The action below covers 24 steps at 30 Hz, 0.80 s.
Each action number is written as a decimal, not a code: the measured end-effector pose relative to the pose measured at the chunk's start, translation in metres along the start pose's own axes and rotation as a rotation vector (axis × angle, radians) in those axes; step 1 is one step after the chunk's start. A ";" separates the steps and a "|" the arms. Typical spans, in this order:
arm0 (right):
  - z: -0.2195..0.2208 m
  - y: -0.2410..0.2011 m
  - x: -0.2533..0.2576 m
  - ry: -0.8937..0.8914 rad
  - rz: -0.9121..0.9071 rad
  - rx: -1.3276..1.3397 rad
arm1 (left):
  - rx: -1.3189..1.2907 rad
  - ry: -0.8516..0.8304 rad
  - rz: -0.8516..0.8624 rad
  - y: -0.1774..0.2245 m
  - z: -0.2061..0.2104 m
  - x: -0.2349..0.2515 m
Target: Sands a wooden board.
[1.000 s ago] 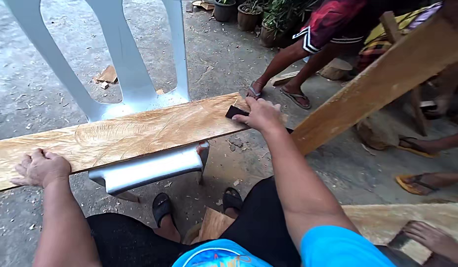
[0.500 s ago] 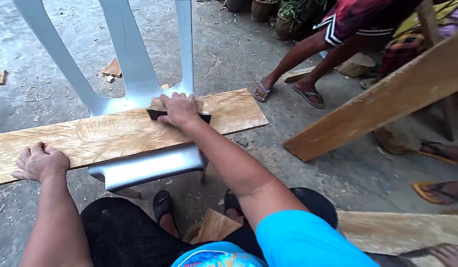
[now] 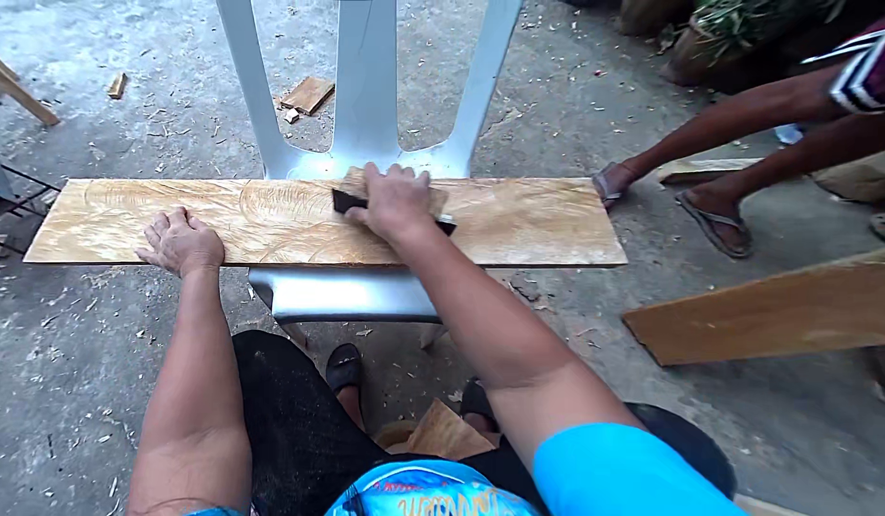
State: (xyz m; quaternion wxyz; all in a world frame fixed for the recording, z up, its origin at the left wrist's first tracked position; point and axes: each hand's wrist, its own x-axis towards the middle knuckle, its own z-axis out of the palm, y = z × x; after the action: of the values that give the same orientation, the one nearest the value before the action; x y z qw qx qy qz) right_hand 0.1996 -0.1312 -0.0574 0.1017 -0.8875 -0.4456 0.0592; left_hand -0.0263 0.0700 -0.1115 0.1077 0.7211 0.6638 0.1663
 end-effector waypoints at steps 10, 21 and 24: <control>-0.023 0.081 0.000 -0.007 0.174 -0.007 | -0.017 0.005 0.038 -0.008 0.000 0.000; -0.044 0.182 -0.041 0.094 0.537 0.003 | -0.007 0.003 0.003 0.002 0.001 -0.002; -0.026 0.112 -0.032 0.057 0.325 0.022 | -0.005 0.006 0.009 -0.001 0.002 0.000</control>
State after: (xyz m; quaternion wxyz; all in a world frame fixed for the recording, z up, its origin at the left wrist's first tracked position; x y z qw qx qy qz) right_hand 0.2731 -0.2253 -0.0582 0.1130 -0.9480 -0.2926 0.0545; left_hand -0.0266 0.0701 -0.1140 0.1067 0.7233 0.6607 0.1704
